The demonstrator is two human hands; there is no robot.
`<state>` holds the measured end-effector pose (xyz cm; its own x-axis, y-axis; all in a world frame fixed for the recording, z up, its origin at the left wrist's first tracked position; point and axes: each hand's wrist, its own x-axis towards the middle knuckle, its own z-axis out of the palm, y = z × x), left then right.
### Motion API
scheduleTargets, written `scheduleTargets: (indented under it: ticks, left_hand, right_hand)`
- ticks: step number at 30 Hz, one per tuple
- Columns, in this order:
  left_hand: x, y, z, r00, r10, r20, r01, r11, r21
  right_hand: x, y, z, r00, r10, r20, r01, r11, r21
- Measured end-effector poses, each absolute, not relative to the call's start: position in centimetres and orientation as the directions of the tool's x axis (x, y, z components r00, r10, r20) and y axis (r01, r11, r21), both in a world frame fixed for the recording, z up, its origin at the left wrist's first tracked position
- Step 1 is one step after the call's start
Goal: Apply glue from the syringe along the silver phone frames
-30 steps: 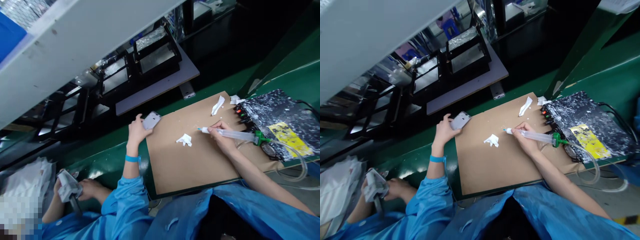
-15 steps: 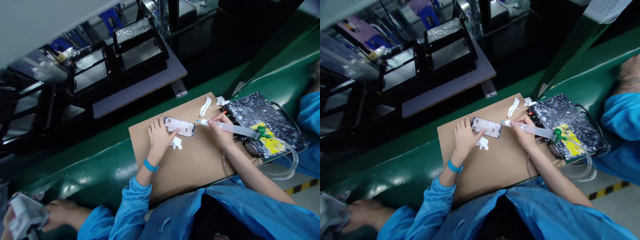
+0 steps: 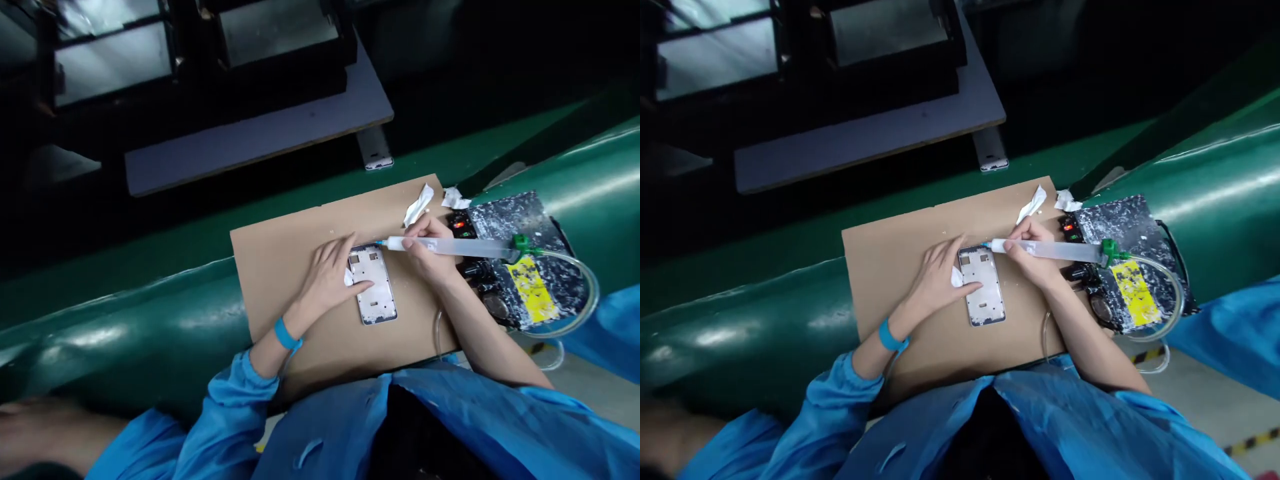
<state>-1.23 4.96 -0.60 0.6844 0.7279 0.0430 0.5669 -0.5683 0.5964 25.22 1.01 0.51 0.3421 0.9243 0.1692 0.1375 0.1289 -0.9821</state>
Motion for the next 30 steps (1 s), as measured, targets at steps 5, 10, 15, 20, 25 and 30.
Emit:
scheduleTargets:
  ticks: [5,10,15,20,25,30]
  left_hand:
    - [-1.9,3.6,-0.8,0.604,0.782,0.153,0.614,-0.579,0.536]
    - [-1.5,3.6,-0.3,0.600,0.784,0.158,0.628,-0.584,0.514]
    - [-1.4,3.6,0.1,0.605,0.786,0.128,0.648,-0.580,0.494]
    - [-1.4,3.6,0.2,0.607,0.786,0.117,0.653,-0.577,0.490]
    - [-1.4,3.4,0.4,0.601,0.794,0.087,0.655,-0.553,0.515]
    - [-1.4,3.4,0.8,0.599,0.799,0.059,0.665,-0.537,0.519]
  right_hand:
    - [24.9,0.0,-0.7,0.216,0.975,0.061,0.115,0.037,-0.993]
    - [24.7,-0.7,-1.4,0.250,0.957,0.148,0.265,0.079,-0.961]
    - [24.9,-0.8,-1.5,0.237,0.949,0.209,0.366,0.112,-0.924]
    - [25.0,-0.8,-1.5,0.217,0.937,0.273,0.443,0.155,-0.883]
    - [24.6,-0.7,-0.7,0.209,0.938,0.277,0.468,0.153,-0.871]
    - [24.3,-0.2,-0.3,0.156,0.935,0.318,0.475,0.212,-0.854]
